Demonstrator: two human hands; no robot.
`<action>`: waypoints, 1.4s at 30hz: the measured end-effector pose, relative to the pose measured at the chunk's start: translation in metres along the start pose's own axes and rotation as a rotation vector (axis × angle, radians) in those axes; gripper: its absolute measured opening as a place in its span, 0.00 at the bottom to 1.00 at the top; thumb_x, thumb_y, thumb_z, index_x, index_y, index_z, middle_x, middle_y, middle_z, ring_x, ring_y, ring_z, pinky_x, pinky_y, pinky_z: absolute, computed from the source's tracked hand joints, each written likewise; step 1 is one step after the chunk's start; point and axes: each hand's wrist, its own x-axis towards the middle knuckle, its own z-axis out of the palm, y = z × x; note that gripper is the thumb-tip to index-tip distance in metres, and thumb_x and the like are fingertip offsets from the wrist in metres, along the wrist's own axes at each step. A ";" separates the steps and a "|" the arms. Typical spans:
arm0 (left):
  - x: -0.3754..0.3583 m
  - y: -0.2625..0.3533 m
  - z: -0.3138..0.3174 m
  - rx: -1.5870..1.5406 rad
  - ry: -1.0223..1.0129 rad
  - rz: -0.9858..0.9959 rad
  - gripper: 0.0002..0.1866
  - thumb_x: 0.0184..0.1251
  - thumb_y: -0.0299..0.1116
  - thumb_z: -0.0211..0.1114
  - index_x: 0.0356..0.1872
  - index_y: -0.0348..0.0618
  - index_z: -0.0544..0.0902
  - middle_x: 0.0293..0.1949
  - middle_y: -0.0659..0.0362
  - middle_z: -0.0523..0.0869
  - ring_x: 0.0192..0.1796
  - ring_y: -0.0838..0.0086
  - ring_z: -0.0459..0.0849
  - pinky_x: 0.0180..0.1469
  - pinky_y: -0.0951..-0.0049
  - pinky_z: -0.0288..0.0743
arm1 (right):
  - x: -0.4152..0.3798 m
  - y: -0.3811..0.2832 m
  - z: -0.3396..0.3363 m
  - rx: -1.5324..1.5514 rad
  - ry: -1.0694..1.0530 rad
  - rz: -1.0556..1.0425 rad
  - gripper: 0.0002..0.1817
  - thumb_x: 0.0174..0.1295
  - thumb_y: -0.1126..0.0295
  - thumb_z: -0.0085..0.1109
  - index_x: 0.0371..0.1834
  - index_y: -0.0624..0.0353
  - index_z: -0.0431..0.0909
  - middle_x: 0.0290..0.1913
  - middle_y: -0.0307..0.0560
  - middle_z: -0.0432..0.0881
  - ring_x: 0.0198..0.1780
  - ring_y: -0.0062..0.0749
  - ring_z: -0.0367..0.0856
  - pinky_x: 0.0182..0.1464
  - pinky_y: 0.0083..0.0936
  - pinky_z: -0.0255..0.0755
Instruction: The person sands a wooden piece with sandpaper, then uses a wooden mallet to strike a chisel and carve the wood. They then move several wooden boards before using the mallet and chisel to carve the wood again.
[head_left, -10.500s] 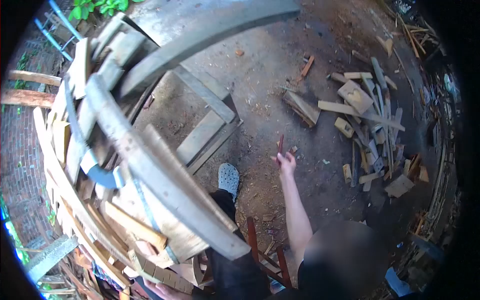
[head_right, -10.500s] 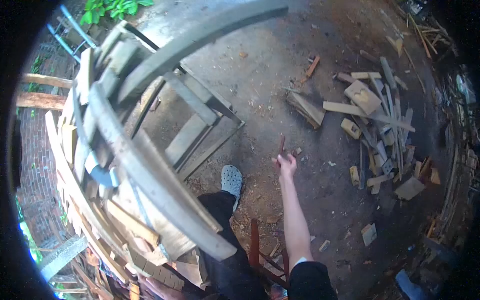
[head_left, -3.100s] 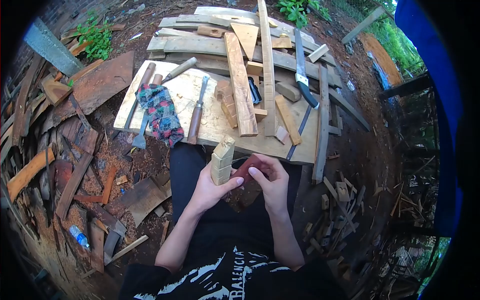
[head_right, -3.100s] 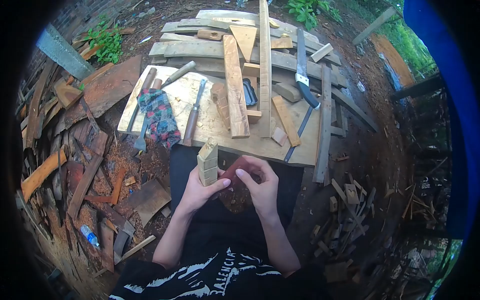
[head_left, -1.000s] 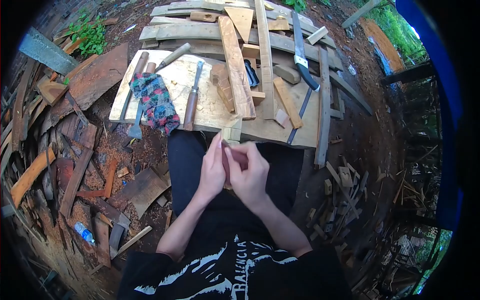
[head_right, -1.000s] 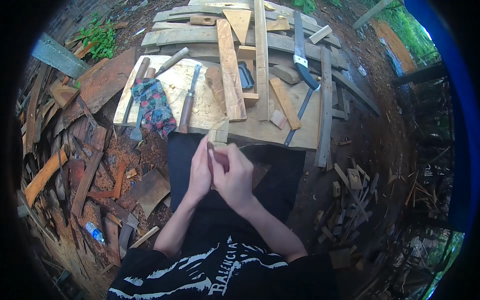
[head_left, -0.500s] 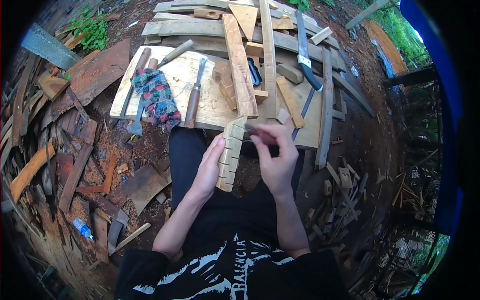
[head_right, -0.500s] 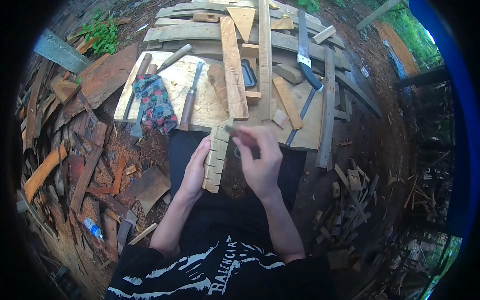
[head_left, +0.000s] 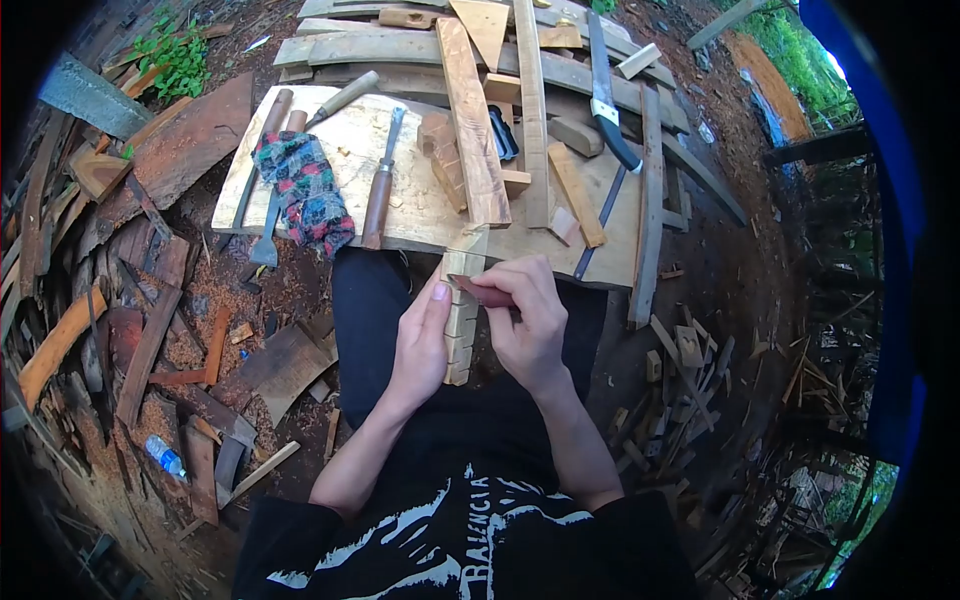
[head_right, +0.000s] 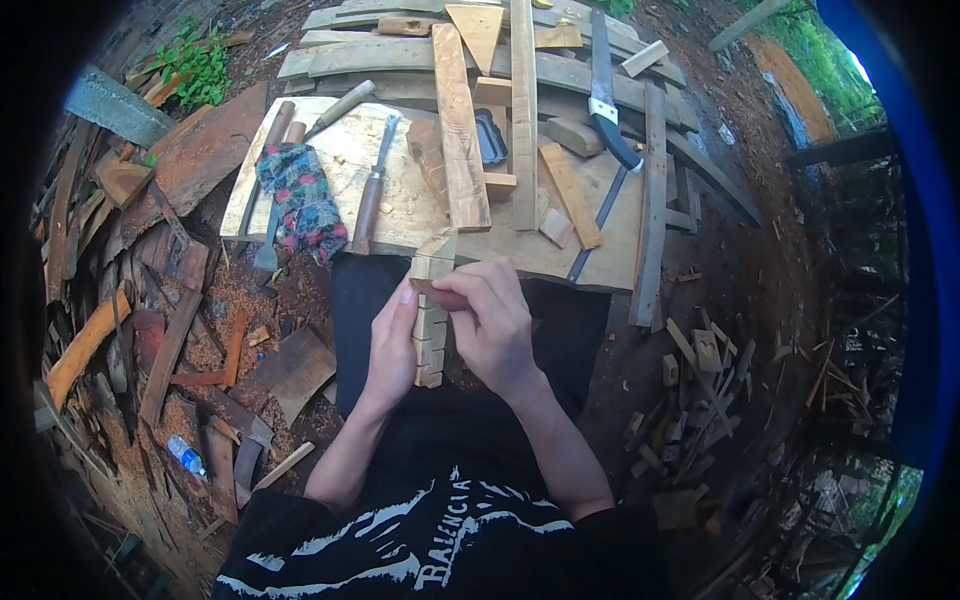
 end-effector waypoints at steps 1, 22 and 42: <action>-0.003 0.005 -0.003 0.008 -0.002 -0.004 0.27 0.89 0.40 0.41 0.75 0.30 0.68 0.67 0.50 0.79 0.67 0.73 0.75 0.71 0.72 0.67 | -0.003 0.004 -0.001 0.023 -0.004 0.021 0.18 0.47 0.91 0.64 0.41 0.63 0.82 0.38 0.48 0.82 0.40 0.42 0.80 0.41 0.32 0.75; -0.012 0.030 -0.003 0.147 -0.042 0.095 0.26 0.87 0.38 0.44 0.73 0.27 0.69 0.64 0.46 0.82 0.65 0.69 0.79 0.69 0.69 0.69 | -0.012 0.000 -0.022 0.020 0.007 -0.004 0.19 0.40 0.87 0.67 0.38 0.57 0.85 0.32 0.43 0.80 0.38 0.42 0.78 0.44 0.34 0.70; 0.000 0.023 -0.005 0.265 -0.109 0.131 0.24 0.85 0.36 0.46 0.73 0.33 0.71 0.55 0.41 0.87 0.60 0.62 0.87 0.62 0.66 0.76 | -0.015 0.011 -0.029 -0.025 -0.039 0.062 0.14 0.47 0.88 0.67 0.36 0.60 0.82 0.32 0.43 0.79 0.38 0.39 0.75 0.44 0.32 0.69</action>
